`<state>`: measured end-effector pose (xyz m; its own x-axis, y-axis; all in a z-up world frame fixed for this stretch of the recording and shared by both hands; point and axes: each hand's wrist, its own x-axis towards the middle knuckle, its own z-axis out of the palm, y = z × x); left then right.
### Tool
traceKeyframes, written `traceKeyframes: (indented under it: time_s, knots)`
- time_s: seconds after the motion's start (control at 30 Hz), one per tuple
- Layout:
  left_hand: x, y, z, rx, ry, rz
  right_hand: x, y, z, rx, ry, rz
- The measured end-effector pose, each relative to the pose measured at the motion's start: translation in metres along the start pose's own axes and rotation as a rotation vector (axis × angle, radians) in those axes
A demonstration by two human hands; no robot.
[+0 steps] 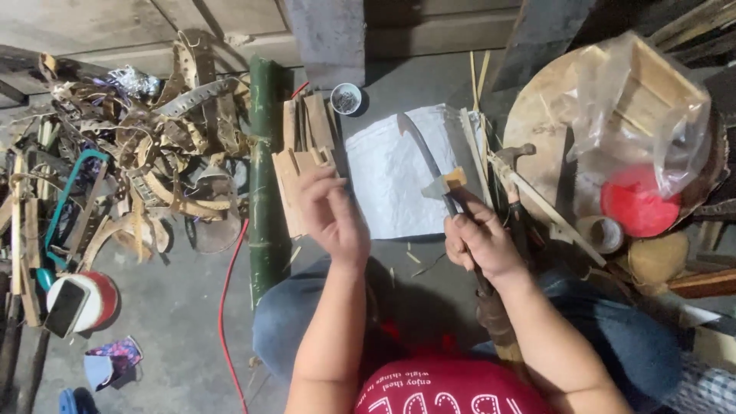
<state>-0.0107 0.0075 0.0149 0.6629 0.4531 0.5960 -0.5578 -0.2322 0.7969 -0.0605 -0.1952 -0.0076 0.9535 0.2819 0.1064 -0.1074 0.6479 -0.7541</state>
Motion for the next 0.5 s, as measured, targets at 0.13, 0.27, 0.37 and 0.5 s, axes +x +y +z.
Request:
traceKeyframes:
  time_s: [0.13,0.27,0.37,0.5]
  knots:
    - [0.008,0.013,0.006,-0.066,-0.033,0.077,-0.005,-0.028,0.029,-0.031,-0.003,0.026]
    - [0.009,0.005,-0.001,-0.070,-0.088,0.085,-0.017,0.000,0.004,-0.134,0.084,0.064]
    - [0.000,0.001,0.008,-0.092,-0.266,0.011,-0.002,0.021,-0.025,-0.354,0.157,0.128]
    - [0.004,0.007,0.034,0.104,-0.460,0.100,0.001,0.004,-0.005,-0.306,0.203,0.185]
